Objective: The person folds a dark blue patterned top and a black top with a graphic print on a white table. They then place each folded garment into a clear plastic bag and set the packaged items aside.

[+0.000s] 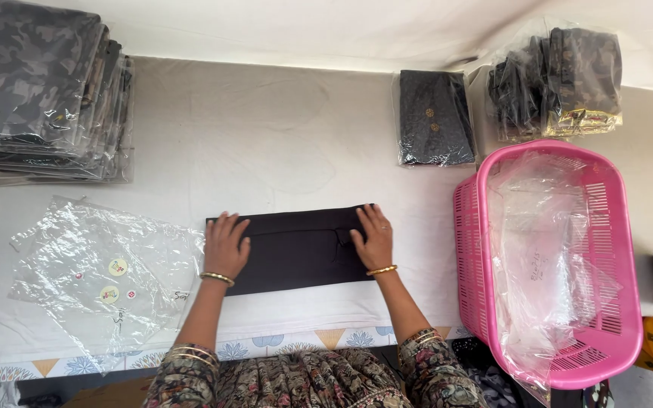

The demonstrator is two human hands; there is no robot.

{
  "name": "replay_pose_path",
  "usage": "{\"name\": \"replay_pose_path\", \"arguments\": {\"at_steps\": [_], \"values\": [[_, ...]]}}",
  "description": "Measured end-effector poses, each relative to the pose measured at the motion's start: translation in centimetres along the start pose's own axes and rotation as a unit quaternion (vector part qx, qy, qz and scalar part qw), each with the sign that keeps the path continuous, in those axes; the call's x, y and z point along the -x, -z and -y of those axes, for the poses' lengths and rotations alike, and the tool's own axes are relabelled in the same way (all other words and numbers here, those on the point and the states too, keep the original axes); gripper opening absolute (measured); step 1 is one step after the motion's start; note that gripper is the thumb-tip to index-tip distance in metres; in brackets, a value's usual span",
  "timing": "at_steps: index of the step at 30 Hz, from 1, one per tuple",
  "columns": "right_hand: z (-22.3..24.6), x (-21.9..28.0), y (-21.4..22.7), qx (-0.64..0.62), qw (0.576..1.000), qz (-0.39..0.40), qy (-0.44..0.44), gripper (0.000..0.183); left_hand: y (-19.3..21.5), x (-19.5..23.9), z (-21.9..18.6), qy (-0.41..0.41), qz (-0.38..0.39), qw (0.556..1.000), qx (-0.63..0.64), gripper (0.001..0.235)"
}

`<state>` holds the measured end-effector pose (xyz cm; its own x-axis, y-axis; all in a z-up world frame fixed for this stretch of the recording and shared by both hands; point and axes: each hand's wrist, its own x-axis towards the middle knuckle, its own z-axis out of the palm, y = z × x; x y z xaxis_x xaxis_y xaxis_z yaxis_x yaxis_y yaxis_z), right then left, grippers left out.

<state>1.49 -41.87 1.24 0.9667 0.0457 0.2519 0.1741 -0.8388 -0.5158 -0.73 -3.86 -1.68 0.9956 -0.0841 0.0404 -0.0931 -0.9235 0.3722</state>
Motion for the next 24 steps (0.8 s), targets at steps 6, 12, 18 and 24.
{"name": "replay_pose_path", "arguments": {"at_steps": [6, 12, 18, 24], "values": [[2.4, 2.1, -5.9, 0.187, 0.961, 0.199, 0.048, 0.072, -2.8, 1.2, -7.1, -0.019, 0.183, 0.979, -0.085, 0.069], [-0.1, 2.7, -6.9, 0.215, 0.96, 0.176, 0.029, 0.072, -3.1, 2.2, -3.0, 0.054, 0.152, 0.978, -0.134, 0.071], [5.4, -0.1, -4.9, 0.204, 0.937, 0.274, -0.073, 0.077, -2.6, 5.4, 0.8, 0.146, -0.077, 0.986, -0.01, 0.059], [16.3, -4.7, -11.6, -0.038, 0.947, 0.267, 0.177, 0.043, -1.8, 11.2, -0.9, 0.373, -0.142, 0.908, 0.124, 0.055]]}}
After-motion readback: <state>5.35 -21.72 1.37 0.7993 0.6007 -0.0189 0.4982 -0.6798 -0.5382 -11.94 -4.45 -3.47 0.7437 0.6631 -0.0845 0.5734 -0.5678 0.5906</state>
